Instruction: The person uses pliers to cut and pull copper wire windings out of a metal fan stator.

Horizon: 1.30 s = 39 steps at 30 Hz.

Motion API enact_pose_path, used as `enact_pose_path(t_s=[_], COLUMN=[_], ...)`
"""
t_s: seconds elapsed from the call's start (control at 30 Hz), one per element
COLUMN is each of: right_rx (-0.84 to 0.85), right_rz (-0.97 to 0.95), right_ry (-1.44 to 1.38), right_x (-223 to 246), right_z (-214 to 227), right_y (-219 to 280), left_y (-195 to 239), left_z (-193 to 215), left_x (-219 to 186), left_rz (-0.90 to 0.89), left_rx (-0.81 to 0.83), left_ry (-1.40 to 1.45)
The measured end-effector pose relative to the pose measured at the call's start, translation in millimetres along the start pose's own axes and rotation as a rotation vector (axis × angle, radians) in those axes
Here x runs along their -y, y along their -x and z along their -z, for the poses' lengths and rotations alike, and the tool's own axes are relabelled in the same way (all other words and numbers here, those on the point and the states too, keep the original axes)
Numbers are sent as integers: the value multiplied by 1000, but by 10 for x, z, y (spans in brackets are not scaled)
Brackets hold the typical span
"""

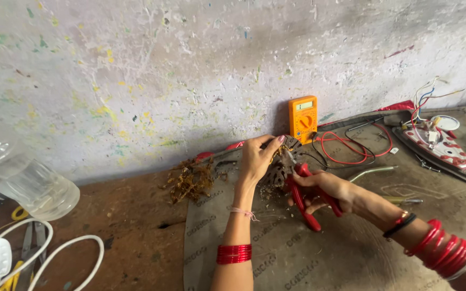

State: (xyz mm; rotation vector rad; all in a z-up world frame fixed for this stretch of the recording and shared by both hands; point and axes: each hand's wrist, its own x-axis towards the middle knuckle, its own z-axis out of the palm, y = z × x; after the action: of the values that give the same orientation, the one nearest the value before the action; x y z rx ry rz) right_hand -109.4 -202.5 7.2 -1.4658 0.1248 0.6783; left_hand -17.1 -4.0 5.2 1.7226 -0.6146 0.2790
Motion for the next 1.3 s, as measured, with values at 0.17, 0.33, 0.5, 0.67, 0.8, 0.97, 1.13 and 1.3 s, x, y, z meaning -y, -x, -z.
enact_pose_path(t_s=[0.17,0.33,0.5,0.67,0.8,0.97,1.13,1.3], right_rx=[1,-15,-96,-165,-191,-226,-227,-223], right_rz=[-10,-56,-80,-86,-42,-8,-14,31], right_ry=[21,48,224,290,333,310,279,314], right_x=[46,97,161,172,174,111,106,79], right_z=[74,57,-34,-88,-92,-119,-99,-103], right_y=[147,136,123,110,64,56,26,-10], left_y=[-13,-25,-18,-40,-29,-14,10,7], left_z=[-22,-41,-29,-35,-45,-54,-47,-67], left_x=[77,122,99,99,72,7,-73,-88], left_rz=[1,19,-16,0,-80,-23,-146,-119], left_rx=[1,-13,-41,-35,-31,-38,-108,-122], left_ry=[26,57,33,4,-22,-84,-109,-123])
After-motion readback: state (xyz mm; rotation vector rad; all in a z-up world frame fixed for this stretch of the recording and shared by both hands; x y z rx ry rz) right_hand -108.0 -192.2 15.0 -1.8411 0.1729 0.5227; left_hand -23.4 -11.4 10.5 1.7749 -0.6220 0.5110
